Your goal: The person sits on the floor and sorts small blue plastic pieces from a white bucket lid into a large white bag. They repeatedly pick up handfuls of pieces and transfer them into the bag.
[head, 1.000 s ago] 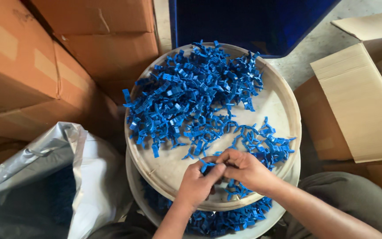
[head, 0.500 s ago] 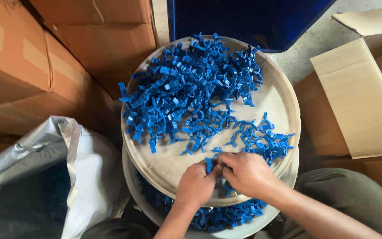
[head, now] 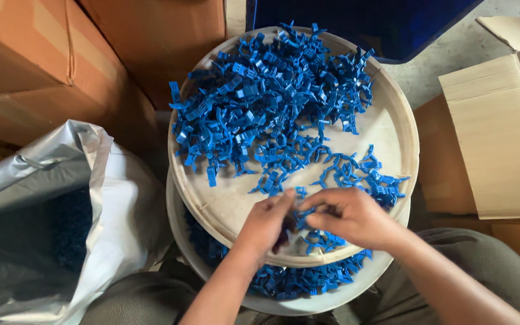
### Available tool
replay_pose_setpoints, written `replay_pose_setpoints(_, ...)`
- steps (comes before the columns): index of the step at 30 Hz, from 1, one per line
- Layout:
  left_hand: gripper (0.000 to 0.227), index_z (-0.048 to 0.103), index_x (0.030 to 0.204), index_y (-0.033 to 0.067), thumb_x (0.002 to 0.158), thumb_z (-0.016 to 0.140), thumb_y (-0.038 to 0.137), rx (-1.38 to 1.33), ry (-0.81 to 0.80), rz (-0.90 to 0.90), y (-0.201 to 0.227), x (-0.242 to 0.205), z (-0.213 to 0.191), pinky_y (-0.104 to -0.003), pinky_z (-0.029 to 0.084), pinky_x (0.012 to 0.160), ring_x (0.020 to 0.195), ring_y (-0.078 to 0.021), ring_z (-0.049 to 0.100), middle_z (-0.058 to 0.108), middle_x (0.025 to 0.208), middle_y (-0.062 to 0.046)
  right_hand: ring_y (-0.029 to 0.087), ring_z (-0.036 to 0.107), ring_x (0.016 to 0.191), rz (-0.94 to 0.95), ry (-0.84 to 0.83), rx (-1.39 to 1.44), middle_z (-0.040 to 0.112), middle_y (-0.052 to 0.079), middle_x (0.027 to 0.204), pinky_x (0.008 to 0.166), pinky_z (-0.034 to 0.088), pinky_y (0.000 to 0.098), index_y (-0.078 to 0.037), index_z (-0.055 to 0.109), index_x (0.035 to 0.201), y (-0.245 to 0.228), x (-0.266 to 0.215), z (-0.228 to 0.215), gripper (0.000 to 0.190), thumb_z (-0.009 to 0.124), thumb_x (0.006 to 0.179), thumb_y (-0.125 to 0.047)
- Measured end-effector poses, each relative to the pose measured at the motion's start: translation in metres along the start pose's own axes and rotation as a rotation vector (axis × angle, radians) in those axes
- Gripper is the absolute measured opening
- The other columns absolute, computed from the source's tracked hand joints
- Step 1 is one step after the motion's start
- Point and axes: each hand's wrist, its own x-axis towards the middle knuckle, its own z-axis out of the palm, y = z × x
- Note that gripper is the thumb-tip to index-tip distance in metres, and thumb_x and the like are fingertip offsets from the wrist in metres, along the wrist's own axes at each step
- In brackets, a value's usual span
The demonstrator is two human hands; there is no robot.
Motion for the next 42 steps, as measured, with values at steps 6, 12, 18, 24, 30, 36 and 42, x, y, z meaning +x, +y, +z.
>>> replay_pose_setpoints(6,0.027,0.068,0.092,0.0087,0.095,0.066,0.036,-0.415,-0.116,0.155,-0.004,0.004,-0.01,-0.027,0.037,0.035,0.047,-0.0125,0.057,0.065,0.071,-0.003,0.027,0.069,0.08,-0.341,0.306,-0.703,0.072,0.004,0.086,0.068,0.054,0.0394,-0.01,0.077,0.089,-0.005,0.01,0.016,0.013,0.074,0.083,-0.022)
replay_pose_setpoints(12,0.008,0.068,0.095,0.0063,0.091,0.066,0.013,-0.466,-0.078,0.31,-0.009,0.013,-0.021,-0.03,0.044,0.039,0.054,-0.0159,0.063,0.07,0.075,-0.007,0.031,0.066,0.085,-0.559,0.028,-1.201,0.06,0.004,0.079,0.071,0.055,0.0451,-0.014,0.067,0.069,0.001,0.002,0.042,0.009,0.074,0.069,-0.02)
replay_pose_setpoints(18,0.018,0.067,0.095,0.0068,0.094,0.068,0.025,-0.38,-0.05,0.265,-0.006,0.013,-0.02,-0.031,0.047,0.044,0.062,-0.0158,0.066,0.07,0.083,-0.008,0.032,0.07,0.083,-0.331,0.189,-0.71,0.069,0.008,0.078,0.071,0.055,0.0409,-0.011,0.076,0.079,-0.01,0.01,0.017,0.015,0.077,0.078,-0.026)
replay_pose_setpoints(24,0.038,0.068,0.092,0.0119,0.093,0.059,0.048,-0.452,-0.093,0.078,-0.008,0.013,-0.009,-0.032,0.047,0.039,0.055,-0.0159,0.064,0.068,0.078,-0.005,0.035,0.067,0.08,0.08,0.099,-0.093,0.072,0.015,0.081,0.07,0.054,0.0417,-0.014,0.076,0.111,-0.007,0.014,-0.003,0.029,0.075,0.084,-0.026)
replay_pose_setpoints(30,0.021,0.064,0.096,0.0049,0.094,0.07,0.025,-0.394,-0.082,0.253,-0.016,0.016,-0.013,-0.03,0.042,0.037,0.055,-0.0168,0.062,0.067,0.079,-0.008,0.034,0.071,0.084,-0.148,0.42,-0.778,0.074,0.01,0.088,0.072,0.055,0.0436,-0.017,0.079,0.101,0.017,0.031,0.01,0.021,0.074,0.084,-0.028)
replay_pose_setpoints(36,0.012,0.068,0.099,0.0081,0.09,0.066,0.016,-0.394,-0.06,0.21,-0.018,0.014,-0.016,-0.032,0.048,0.042,0.058,-0.0189,0.065,0.07,0.082,-0.009,0.036,0.068,0.083,-0.232,0.342,-0.855,0.071,0.01,0.08,0.068,0.055,0.0475,-0.013,0.077,0.093,0.017,0.03,0.019,0.025,0.077,0.07,-0.024)
replay_pose_setpoints(42,0.03,0.066,0.105,0.0042,0.095,0.063,0.033,-0.386,-0.048,0.213,-0.013,0.011,-0.012,-0.033,0.051,0.046,0.067,-0.019,0.066,0.07,0.088,-0.009,0.02,0.077,0.078,0.045,0.217,-0.346,0.078,0.006,0.084,0.072,0.058,0.034,-0.009,0.077,0.089,0.005,0.021,-0.003,0.021,0.08,0.08,-0.028)
